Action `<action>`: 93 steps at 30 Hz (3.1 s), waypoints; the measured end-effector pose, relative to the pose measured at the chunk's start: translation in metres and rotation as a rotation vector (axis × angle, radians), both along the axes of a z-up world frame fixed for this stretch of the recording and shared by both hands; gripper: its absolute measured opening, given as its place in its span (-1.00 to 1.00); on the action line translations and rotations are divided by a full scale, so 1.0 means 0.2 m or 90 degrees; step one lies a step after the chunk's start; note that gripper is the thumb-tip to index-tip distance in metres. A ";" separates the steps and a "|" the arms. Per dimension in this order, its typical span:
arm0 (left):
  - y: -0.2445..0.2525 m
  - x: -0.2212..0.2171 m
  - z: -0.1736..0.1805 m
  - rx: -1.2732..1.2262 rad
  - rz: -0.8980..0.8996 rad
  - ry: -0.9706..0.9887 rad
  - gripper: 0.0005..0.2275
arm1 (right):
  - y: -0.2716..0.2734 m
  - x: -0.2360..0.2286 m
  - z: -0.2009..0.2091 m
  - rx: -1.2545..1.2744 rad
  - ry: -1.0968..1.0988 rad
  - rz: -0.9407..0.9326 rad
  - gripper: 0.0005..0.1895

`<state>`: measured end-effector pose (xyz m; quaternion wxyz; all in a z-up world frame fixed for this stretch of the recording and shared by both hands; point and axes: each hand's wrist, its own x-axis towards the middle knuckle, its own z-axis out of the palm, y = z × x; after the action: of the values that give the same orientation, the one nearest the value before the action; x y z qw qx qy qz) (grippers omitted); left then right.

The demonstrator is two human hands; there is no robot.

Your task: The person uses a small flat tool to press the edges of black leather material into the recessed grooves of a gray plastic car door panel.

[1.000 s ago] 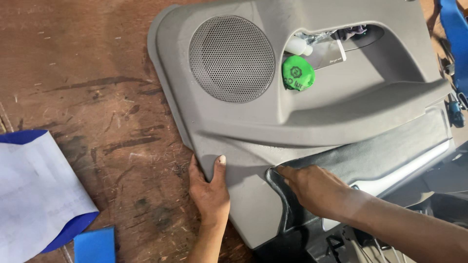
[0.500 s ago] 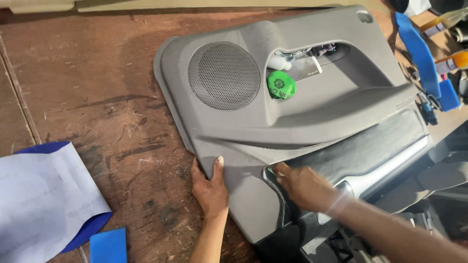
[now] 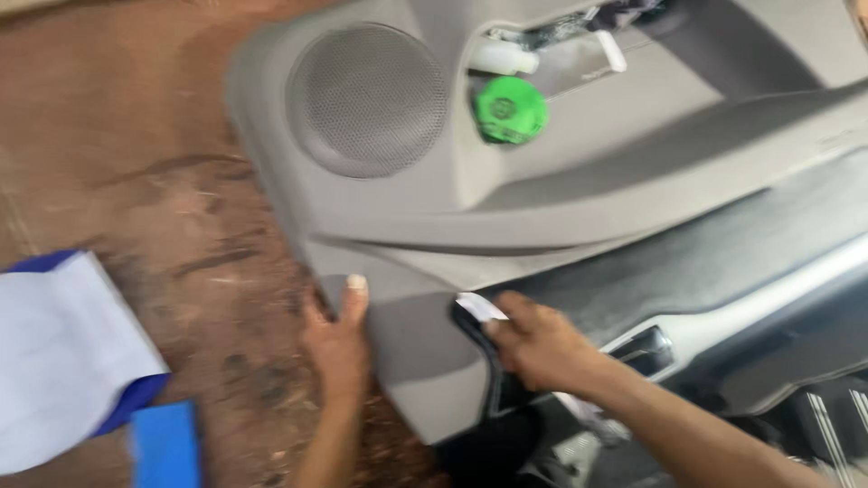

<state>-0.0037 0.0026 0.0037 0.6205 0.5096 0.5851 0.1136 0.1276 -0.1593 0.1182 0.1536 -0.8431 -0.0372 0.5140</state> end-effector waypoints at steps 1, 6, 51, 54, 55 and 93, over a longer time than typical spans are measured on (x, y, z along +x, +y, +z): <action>-0.01 0.00 0.00 -0.034 0.027 -0.023 -0.30 | -0.04 0.01 0.01 0.018 0.015 -0.014 -0.77; -0.02 0.02 -0.06 0.047 0.057 -0.180 -0.36 | 0.02 0.00 0.01 -0.002 0.044 -0.058 -0.67; -0.02 0.02 -0.07 -0.045 0.065 -0.160 -0.28 | -0.05 0.10 -0.09 -0.055 -0.162 0.336 -0.64; -0.02 0.02 -0.07 -0.038 0.072 -0.181 -0.30 | -0.01 0.12 -0.08 -0.047 -0.162 0.381 -0.64; -0.02 0.02 -0.08 -0.031 0.075 -0.190 -0.30 | 0.00 0.12 -0.07 -0.055 -0.140 0.361 -0.64; -0.03 0.02 -0.07 0.002 0.037 -0.049 -0.24 | -0.06 0.16 0.04 -0.123 -0.084 0.374 -0.62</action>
<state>0.0000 -0.0029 -0.0094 0.6380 0.4885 0.5755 0.1518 0.1589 -0.1714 0.1264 -0.0846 -0.8385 -0.2400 0.4818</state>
